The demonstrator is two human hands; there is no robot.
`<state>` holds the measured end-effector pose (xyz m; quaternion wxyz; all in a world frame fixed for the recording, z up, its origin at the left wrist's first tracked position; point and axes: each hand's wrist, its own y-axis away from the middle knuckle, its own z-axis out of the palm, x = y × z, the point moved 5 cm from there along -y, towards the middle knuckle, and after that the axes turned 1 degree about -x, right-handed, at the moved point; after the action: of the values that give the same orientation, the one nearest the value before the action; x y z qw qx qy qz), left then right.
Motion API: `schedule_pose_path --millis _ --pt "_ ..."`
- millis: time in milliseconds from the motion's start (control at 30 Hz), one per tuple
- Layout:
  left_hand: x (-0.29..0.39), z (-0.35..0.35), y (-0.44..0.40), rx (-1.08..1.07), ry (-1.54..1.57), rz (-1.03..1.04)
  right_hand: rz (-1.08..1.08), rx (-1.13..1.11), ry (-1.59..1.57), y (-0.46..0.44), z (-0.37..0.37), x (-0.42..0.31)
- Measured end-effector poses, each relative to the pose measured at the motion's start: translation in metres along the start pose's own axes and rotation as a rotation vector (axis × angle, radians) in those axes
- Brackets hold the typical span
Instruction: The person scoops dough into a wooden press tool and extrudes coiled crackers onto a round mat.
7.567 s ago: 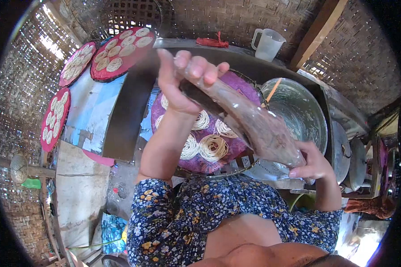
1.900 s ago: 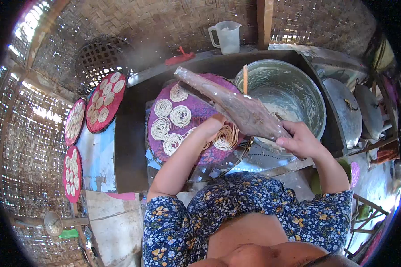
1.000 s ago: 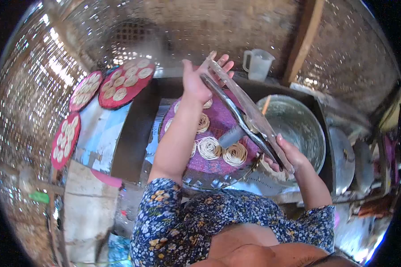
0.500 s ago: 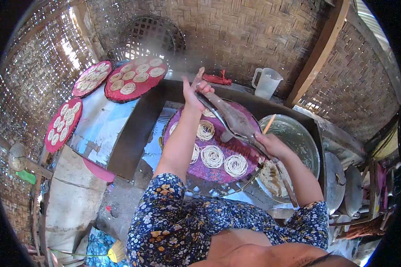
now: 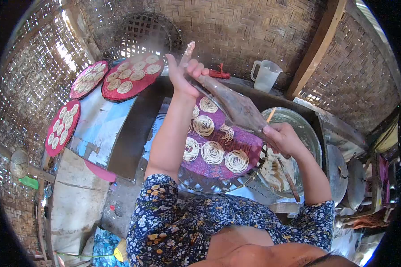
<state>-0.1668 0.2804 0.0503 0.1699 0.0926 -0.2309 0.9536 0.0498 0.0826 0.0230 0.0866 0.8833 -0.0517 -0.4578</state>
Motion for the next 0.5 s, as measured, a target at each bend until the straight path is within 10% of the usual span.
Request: schedule_pose_path --millis 500 --pt "0.006 0.025 -0.005 -0.179 0.093 -0.027 -0.163 0.203 0.208 0.008 -0.016 -0.023"
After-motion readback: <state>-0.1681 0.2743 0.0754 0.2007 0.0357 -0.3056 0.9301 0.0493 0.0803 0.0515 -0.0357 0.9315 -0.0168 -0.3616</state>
